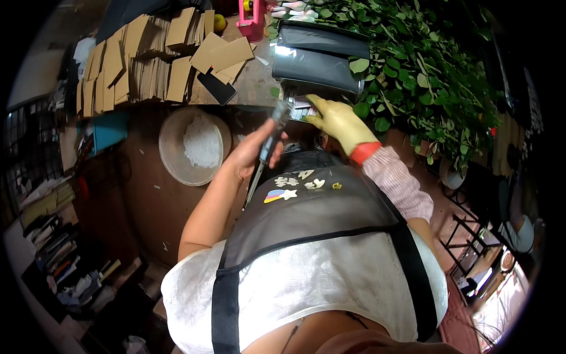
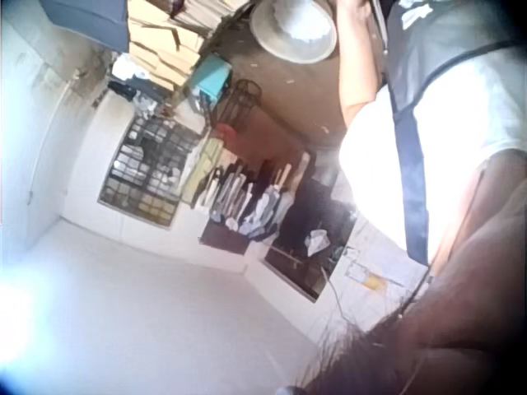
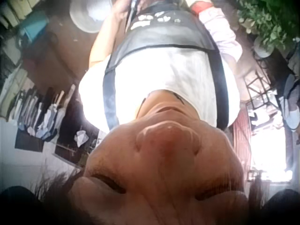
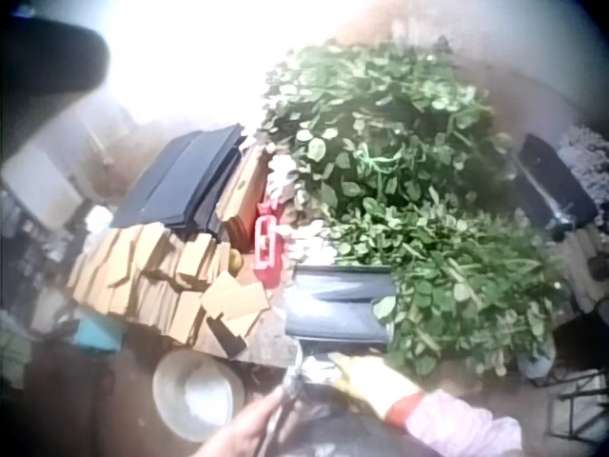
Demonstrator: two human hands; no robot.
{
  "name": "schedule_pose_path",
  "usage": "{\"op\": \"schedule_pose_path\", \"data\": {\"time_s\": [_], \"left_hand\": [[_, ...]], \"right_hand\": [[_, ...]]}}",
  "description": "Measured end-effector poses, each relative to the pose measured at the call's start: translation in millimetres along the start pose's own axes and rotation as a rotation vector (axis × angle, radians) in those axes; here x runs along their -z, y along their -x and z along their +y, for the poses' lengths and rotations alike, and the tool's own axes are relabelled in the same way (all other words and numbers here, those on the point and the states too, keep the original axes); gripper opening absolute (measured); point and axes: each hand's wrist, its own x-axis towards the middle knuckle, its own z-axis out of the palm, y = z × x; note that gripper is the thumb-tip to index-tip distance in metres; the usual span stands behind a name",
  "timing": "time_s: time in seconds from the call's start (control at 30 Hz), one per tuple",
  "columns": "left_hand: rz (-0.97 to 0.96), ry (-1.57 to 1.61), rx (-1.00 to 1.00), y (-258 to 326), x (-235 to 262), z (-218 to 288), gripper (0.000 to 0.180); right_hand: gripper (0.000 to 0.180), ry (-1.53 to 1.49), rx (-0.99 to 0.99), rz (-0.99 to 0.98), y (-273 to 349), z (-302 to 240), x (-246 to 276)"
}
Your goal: The person arranges pink roses into a black box by hand and secures them with a tool while working at a table covered in green foliage.
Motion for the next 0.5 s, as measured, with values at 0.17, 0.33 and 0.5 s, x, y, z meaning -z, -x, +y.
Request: {"op": "schedule_pose_path", "data": {"time_s": [0.17,0.33,0.5], "left_hand": [[0.046,0.246,0.056,-11.7,44.1,21.2,0.053],[-0.049,0.263,-0.090,7.5,81.4,45.0,0.052],[0.005,0.183,-0.120,-1.7,106.4,54.5,0.051]], "right_hand": [[0.041,0.355,-0.162,-0.131,-66.9,13.2,-60.6],[0.040,0.330,-0.222,-0.007,-39.9,-15.4,-31.0],[0.045,0.302,-0.446,-0.072,-5.9,-5.1,-27.7]]}}
